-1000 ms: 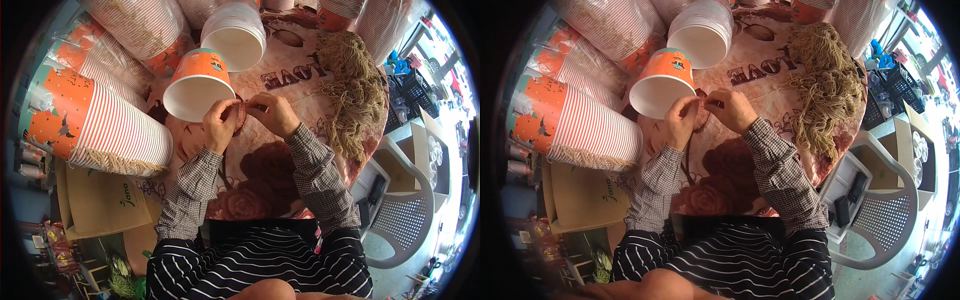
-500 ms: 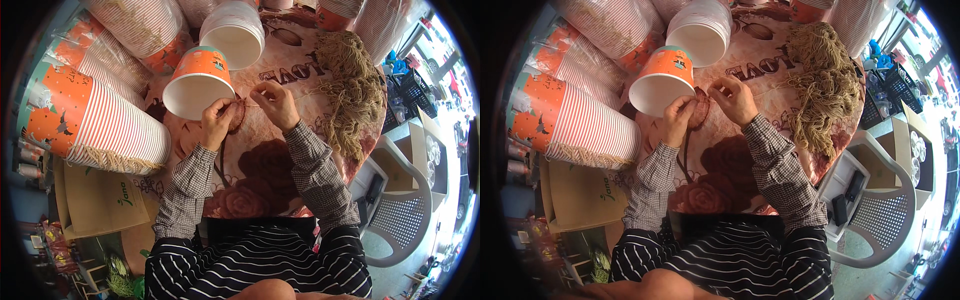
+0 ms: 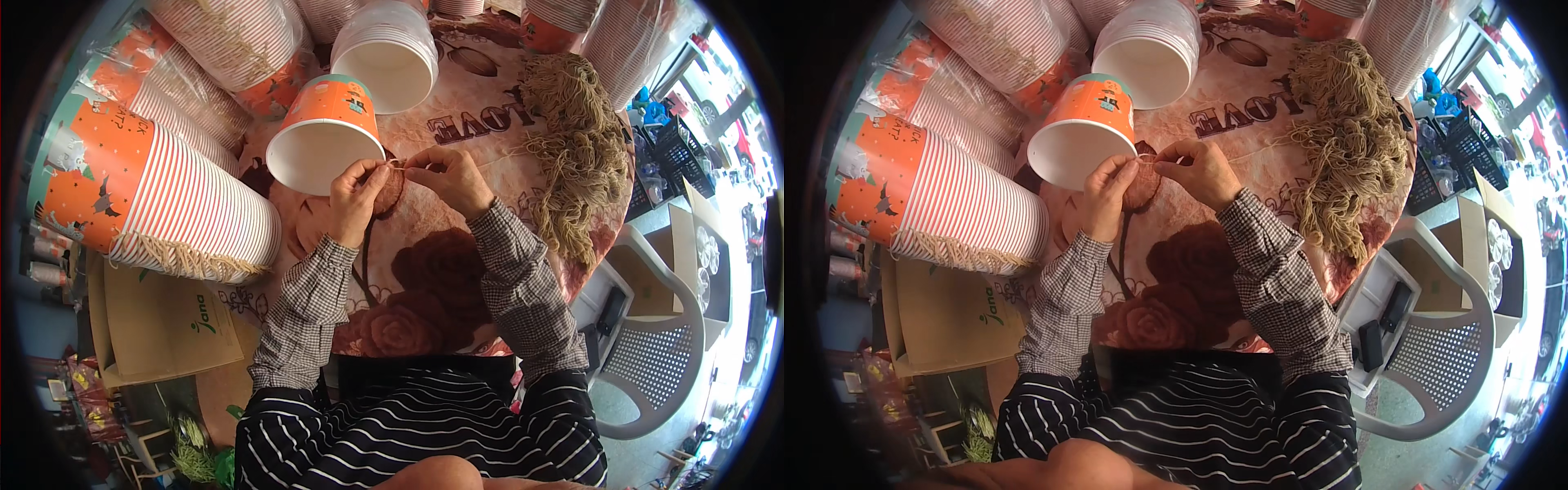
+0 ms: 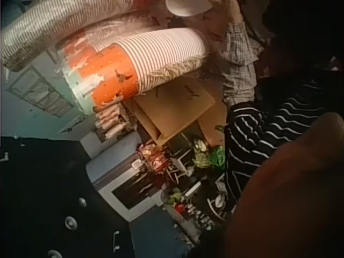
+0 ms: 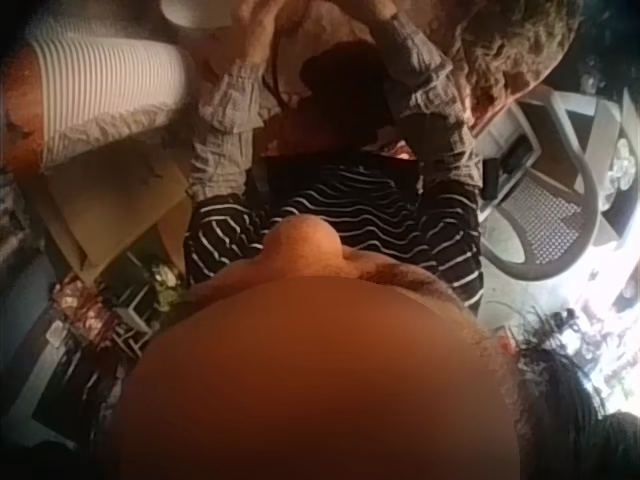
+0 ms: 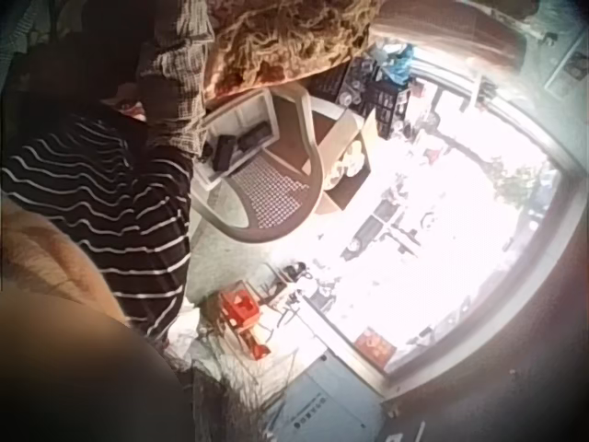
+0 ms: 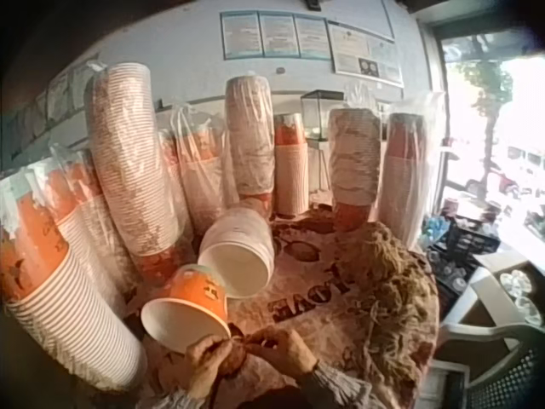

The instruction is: Tying decorative string or twine around the rims of Halloween-themed paper cups.

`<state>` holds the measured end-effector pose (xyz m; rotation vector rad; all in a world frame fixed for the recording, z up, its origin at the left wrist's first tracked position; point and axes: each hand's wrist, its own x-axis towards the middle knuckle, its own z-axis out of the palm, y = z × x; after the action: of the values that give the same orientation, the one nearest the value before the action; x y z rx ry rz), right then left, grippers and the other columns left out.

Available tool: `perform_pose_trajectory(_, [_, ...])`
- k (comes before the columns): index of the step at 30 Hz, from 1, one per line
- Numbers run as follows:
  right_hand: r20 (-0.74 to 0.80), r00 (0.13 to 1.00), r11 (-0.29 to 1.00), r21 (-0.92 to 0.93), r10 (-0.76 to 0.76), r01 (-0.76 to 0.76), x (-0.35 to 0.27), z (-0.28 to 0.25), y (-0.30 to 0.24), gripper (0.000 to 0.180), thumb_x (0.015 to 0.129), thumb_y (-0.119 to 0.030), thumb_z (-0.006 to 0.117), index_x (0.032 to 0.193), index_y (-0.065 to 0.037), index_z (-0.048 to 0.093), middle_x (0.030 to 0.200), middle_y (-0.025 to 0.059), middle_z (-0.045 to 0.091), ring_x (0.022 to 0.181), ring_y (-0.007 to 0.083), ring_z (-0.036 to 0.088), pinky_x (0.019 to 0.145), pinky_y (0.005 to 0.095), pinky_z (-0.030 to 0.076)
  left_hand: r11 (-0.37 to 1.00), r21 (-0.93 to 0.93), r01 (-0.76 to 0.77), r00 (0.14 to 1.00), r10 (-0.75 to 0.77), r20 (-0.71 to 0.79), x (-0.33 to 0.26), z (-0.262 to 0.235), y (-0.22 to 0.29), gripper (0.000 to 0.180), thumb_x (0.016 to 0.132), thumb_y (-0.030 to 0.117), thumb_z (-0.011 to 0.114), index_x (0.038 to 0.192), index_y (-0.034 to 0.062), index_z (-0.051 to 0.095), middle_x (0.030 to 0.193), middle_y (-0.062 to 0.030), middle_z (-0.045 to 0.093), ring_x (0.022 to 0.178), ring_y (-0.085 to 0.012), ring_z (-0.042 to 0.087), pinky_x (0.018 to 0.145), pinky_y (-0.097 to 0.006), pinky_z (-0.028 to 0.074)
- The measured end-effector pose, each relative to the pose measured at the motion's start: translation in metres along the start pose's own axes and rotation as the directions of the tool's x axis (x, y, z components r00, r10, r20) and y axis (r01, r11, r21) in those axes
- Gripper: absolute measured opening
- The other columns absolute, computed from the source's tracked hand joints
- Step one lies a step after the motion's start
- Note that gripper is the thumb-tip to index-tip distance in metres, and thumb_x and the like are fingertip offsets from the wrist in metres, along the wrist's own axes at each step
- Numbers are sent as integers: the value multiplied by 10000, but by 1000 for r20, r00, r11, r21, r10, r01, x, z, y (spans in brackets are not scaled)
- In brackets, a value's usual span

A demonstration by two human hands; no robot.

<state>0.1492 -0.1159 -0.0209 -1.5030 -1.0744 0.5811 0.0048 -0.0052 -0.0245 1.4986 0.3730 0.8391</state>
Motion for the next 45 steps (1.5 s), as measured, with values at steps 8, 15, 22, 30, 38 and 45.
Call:
perform_pose_trajectory(8, [-32,999,995,97,32,-29,-1,6,-5,194,823,-171,692,898,6,672,724,2,613,639,53,513,572,224,443,997,71,-13,1000,13,11,0,-4,-6,115,898,77,600,926,-32,624,755,44,557,643,-19,441,574,-174,367])
perform_pose_trajectory(15, [-40,991,936,335,129,-108,-2,12,-6,155,854,-176,658,891,-26,648,683,-29,563,589,31,488,481,183,404,995,100,-17,999,13,41,2,-6,-15,139,889,93,618,935,-39,627,741,48,553,624,-18,432,559,-174,366])
perform_pose_trajectory(22, [-141,982,945,320,122,-72,-1,8,-4,123,841,-136,636,856,-16,615,668,-25,557,595,36,488,502,193,406,991,124,-47,999,45,14,1,0,-5,142,881,104,634,907,-36,633,744,22,593,683,-27,514,621,-173,427])
perform_pose_trajectory(30, [-353,909,974,-42,-222,222,-2,4,-14,90,804,-97,637,836,-20,604,742,10,581,639,105,556,570,244,463,928,365,-70,998,64,30,2,-14,-3,122,859,97,644,873,-22,625,695,-5,596,608,-38,532,521,-204,426])
perform_pose_trajectory(38, [89,885,710,-564,-457,423,-12,4,-22,85,766,-42,653,844,-50,622,866,70,589,775,206,631,626,328,517,971,-161,175,983,-181,-23,1,-13,3,127,888,139,625,884,14,646,723,36,575,560,-34,476,508,-172,374])
perform_pose_trajectory(45, [95,906,832,-364,-413,418,-11,9,-19,90,783,-57,672,873,-45,663,850,57,590,706,178,600,581,276,491,942,-165,293,953,-275,124,-5,-7,7,132,897,134,614,901,6,648,712,28,570,567,-34,476,505,-176,372])
